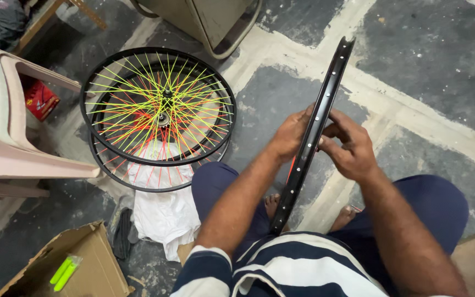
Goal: The person sits on the floor and installs a black rim strip into a bicycle rim, pressing it into place by hand. A completed bicycle wheel with neon spokes rests nearby on the floor.
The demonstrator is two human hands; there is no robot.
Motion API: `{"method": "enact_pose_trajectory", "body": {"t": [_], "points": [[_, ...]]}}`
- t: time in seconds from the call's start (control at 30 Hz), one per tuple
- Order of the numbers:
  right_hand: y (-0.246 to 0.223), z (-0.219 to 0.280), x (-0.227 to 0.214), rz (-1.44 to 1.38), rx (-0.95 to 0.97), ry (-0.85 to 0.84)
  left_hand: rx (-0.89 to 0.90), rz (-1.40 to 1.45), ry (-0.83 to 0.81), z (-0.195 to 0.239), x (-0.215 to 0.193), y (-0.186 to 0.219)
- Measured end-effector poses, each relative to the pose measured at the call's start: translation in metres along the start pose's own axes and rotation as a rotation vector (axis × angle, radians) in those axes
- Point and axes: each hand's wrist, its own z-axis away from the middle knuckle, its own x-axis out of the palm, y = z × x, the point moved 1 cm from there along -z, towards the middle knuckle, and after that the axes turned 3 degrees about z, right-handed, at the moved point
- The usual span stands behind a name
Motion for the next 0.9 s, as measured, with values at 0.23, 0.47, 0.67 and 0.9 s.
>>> {"method": "enact_pose_trajectory", "body": {"t": [0.23, 0.47, 0.67, 0.9], "points": [[0.021, -0.014, 0.005, 0.530, -0.144, 0.252, 0.101, 0.195, -0.012, 0.014, -0.011, -0.028], [0.010, -0.014, 0.022, 0.569, -0.139, 0.393, 0.137, 0.102, -0.038, 0.028, -0.008, -0.025], [0.007, -0.021, -0.004, -0.135, 0.055, -0.068, 0.012, 0.059, -0.101, 0.011, -0.006, -0.004], [0.035, -0.012, 0.004, 0.281, 0.000, 0.214, 0.391, -0.342, 0.336, 0.062, 0.031, 0.034]]}}
